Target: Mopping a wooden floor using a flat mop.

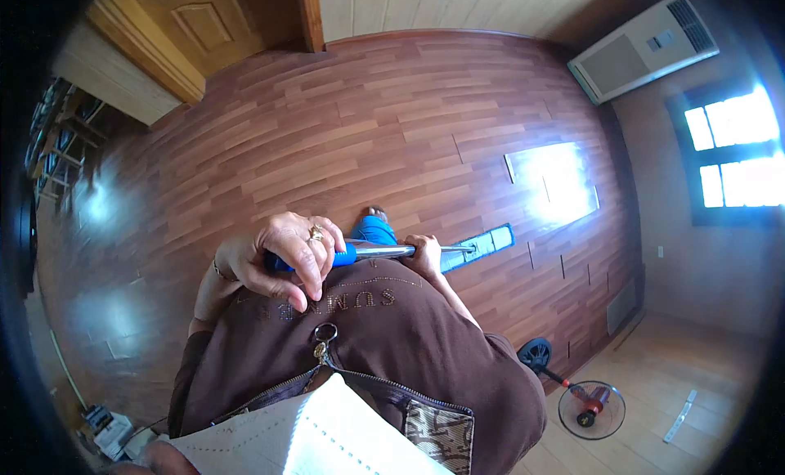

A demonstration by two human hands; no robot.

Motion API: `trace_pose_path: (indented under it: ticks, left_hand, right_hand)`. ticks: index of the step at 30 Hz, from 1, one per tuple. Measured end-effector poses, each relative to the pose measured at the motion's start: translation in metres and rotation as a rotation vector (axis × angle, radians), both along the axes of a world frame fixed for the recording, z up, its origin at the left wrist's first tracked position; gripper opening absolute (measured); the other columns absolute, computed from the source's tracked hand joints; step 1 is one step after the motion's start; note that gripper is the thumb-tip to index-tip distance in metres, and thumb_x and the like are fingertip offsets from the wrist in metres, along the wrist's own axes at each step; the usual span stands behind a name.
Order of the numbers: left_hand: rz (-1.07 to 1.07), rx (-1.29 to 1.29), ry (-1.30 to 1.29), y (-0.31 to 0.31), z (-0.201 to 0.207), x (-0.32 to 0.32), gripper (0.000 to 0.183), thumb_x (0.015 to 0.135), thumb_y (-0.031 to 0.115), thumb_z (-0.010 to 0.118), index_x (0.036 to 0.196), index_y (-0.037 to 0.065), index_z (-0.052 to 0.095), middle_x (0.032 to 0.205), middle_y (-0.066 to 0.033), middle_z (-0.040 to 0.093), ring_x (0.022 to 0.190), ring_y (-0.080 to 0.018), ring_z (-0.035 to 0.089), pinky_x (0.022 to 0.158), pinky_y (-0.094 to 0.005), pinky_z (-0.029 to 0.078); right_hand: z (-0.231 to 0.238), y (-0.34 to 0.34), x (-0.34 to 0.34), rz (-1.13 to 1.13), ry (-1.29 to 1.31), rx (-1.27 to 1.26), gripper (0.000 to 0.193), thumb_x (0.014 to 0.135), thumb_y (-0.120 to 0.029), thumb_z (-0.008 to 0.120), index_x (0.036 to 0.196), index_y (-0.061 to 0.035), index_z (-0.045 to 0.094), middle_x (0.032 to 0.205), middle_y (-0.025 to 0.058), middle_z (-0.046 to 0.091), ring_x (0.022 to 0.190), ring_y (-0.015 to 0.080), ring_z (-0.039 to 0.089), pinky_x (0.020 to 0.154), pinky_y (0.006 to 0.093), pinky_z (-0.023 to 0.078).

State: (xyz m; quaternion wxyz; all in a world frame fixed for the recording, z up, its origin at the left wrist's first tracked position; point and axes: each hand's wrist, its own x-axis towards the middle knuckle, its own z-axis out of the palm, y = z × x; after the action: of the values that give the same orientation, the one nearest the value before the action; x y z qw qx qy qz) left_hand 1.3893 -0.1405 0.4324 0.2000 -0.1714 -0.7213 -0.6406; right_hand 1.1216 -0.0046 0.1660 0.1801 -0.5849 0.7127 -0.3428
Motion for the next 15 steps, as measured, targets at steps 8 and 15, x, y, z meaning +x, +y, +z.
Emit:
trace_pose_path:
  ticks: [8,15]
  left_hand:
    - [0.188,-0.175,-0.017,0.094,0.024,0.033,0.011,0.076,0.015,0.080,0.081,0.010,0.072,0.070,-0.0014,0.065,0.071,-0.0152,0.062,0.093,-0.0382,0.036]
    - [0.557,-0.209,-0.007,0.309,-0.060,0.012,0.005,0.077,0.008,0.076,0.078,0.010,0.072,0.074,0.0003,0.067,0.073,-0.0162,0.058,0.091,-0.0363,0.038]
  right_hand:
    - [0.029,-0.017,0.002,0.262,0.156,-0.220,0.022,0.075,-0.022,0.070,0.060,-0.0075,0.061,0.062,0.0122,0.060,0.067,0.0319,0.061,0.071,0.0416,0.045]
    - [-0.024,0.055,-0.031,0.635,0.157,-0.360,0.032,0.074,-0.019,0.074,0.058,-0.0040,0.050,0.056,0.0155,0.051,0.057,0.0368,0.056,0.051,0.0423,0.041]
